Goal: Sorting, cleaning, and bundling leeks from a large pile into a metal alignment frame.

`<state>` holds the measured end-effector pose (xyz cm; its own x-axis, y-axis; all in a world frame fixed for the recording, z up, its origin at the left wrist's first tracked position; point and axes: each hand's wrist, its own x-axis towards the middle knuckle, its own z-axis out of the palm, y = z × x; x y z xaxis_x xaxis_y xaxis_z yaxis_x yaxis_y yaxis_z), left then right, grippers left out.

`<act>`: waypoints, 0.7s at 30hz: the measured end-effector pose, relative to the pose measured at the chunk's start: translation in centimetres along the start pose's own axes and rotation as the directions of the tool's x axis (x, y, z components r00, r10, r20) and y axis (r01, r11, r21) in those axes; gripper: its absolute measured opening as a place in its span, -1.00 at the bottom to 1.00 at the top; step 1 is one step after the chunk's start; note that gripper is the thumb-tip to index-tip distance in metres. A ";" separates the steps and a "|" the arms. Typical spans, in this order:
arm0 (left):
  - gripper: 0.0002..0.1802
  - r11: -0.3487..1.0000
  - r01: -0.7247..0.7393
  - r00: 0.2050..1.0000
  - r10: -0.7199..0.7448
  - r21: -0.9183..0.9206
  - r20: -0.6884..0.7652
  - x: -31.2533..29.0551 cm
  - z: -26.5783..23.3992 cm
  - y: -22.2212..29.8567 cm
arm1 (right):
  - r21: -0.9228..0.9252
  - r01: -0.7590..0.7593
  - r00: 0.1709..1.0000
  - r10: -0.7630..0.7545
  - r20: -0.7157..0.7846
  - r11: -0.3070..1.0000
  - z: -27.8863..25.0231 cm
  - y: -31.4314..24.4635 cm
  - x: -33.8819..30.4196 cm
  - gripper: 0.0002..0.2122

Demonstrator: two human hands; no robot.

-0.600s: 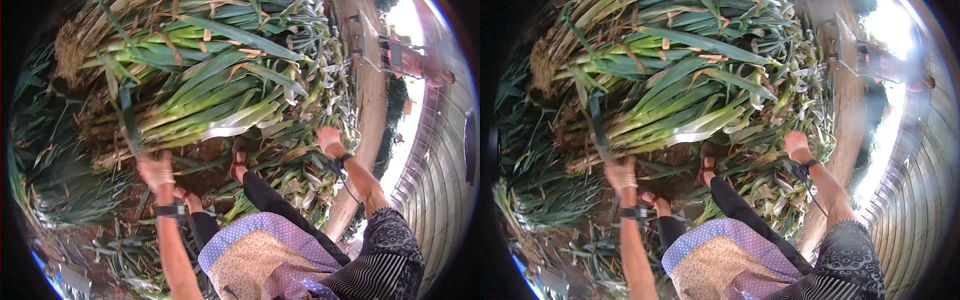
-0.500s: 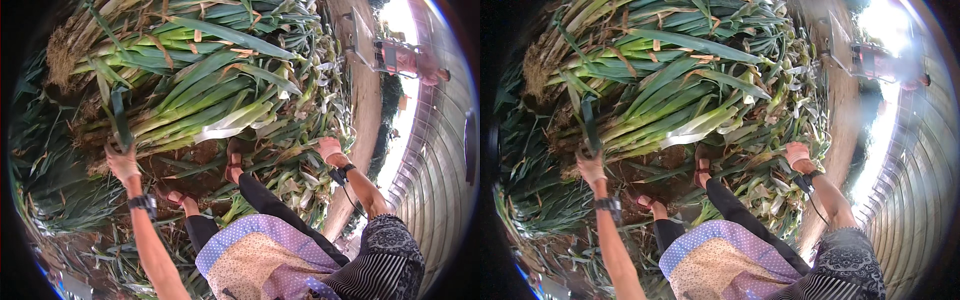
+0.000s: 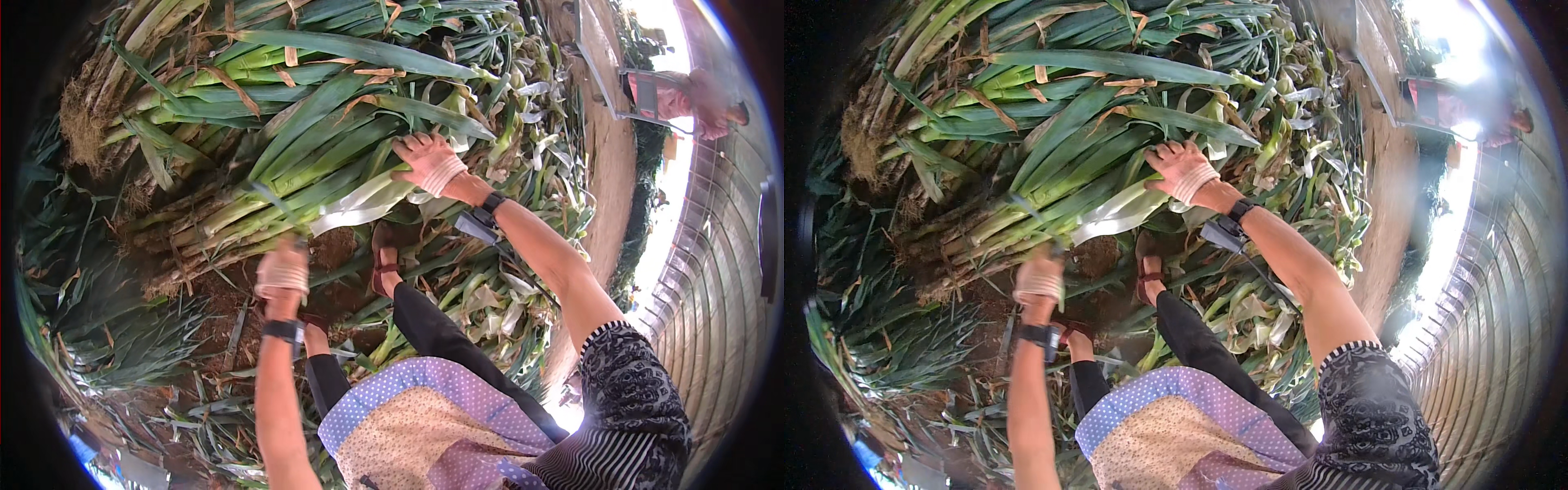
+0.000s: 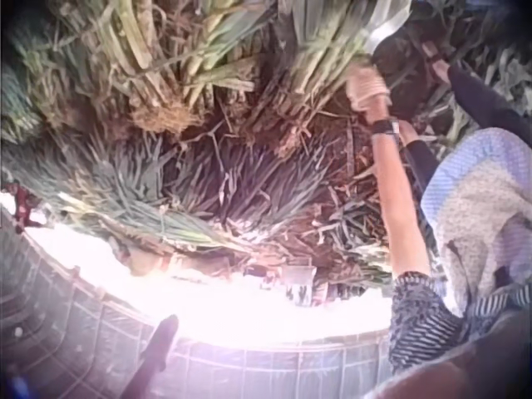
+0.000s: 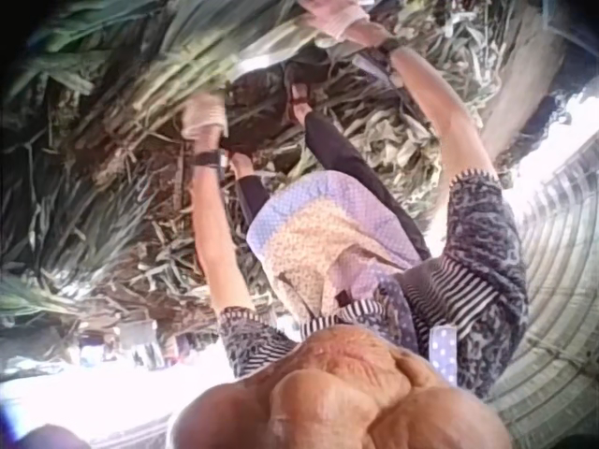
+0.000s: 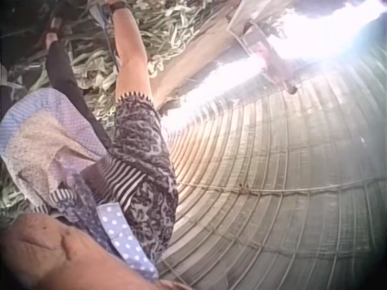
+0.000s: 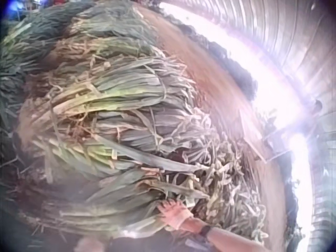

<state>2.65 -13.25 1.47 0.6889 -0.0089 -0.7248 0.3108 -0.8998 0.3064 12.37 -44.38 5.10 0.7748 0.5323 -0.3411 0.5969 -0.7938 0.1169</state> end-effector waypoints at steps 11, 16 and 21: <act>-0.49 0.855 -0.028 0.992 -0.042 -0.517 -0.123 -7.2 5.4 -4.9 | -0.077 -0.162 0.640 0.164 0.751 0.984 1.9 5.4 -20.2 -0.75; -0.34 0.519 0.386 0.815 -0.579 -0.763 0.018 -2.7 -0.7 -9.8 | 0.126 -0.206 0.884 0.130 0.449 0.970 2.6 1.4 -7.0 -0.70; -0.26 0.660 0.308 0.754 -0.609 -0.685 -0.248 0.7 -3.6 -12.8 | 0.559 -0.327 0.945 0.268 0.187 0.762 2.8 1.6 3.5 -0.74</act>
<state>1.53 -0.20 -0.74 0.4922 0.6491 -0.5800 0.8660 -0.2977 0.4017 15.48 -44.60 1.52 0.8532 0.2350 -0.4657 0.0850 -0.9435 -0.3203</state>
